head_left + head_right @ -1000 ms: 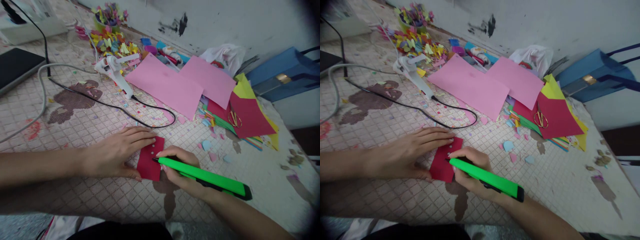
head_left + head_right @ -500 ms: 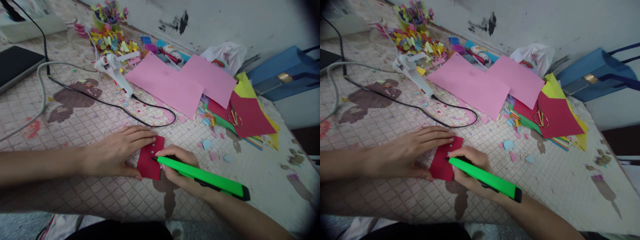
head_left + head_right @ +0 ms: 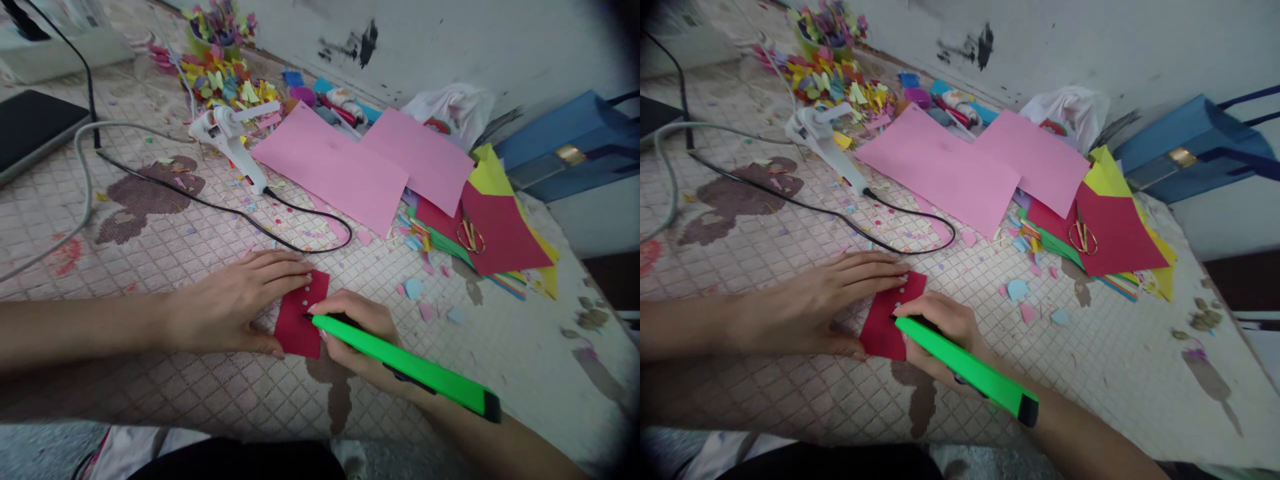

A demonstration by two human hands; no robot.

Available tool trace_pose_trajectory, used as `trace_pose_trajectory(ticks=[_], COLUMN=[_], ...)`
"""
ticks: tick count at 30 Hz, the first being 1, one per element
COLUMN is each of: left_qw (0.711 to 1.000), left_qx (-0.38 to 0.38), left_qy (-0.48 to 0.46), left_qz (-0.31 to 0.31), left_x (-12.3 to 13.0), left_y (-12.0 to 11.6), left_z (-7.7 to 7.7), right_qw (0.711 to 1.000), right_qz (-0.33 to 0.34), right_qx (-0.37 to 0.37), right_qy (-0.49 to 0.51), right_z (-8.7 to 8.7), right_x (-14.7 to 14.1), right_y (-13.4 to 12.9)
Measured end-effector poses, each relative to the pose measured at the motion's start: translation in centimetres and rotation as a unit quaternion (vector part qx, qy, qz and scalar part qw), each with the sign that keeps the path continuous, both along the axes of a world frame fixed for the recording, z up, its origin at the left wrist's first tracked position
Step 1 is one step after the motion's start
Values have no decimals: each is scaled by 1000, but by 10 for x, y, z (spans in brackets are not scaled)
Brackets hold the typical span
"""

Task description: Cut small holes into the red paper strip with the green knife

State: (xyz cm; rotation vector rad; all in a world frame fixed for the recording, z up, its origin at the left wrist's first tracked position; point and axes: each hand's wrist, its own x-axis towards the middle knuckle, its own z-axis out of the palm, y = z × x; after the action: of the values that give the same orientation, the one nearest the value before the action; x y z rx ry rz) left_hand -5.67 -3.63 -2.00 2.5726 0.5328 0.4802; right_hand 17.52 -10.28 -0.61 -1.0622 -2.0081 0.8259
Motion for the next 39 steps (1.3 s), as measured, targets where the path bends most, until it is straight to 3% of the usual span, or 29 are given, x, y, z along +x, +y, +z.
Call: trace_pose_trajectory(ticks=[5,10,21,26,39], left_qw=[1000,1000,1000,999,999], left_qx=[11,20,10,8,9], left_qy=[10,16,17,39,37], left_qz=[1,5,-18,-31,-27], left_x=[1,0,-1,-3,-4], left_y=[0,-1,1,4,2], left_z=[-1,-4,2,5,3], right_qw=[1000,998,999,998,999], right_qz=[4,-31,-4,-37,-27], right_qx=[13,-28,-9,-13,-9], right_qy=[24,55,33,42,24], right_z=[-1,2,1,0,-1], right_x=[-1,3,2,3,1], right_y=[1,0,0,-2,-1])
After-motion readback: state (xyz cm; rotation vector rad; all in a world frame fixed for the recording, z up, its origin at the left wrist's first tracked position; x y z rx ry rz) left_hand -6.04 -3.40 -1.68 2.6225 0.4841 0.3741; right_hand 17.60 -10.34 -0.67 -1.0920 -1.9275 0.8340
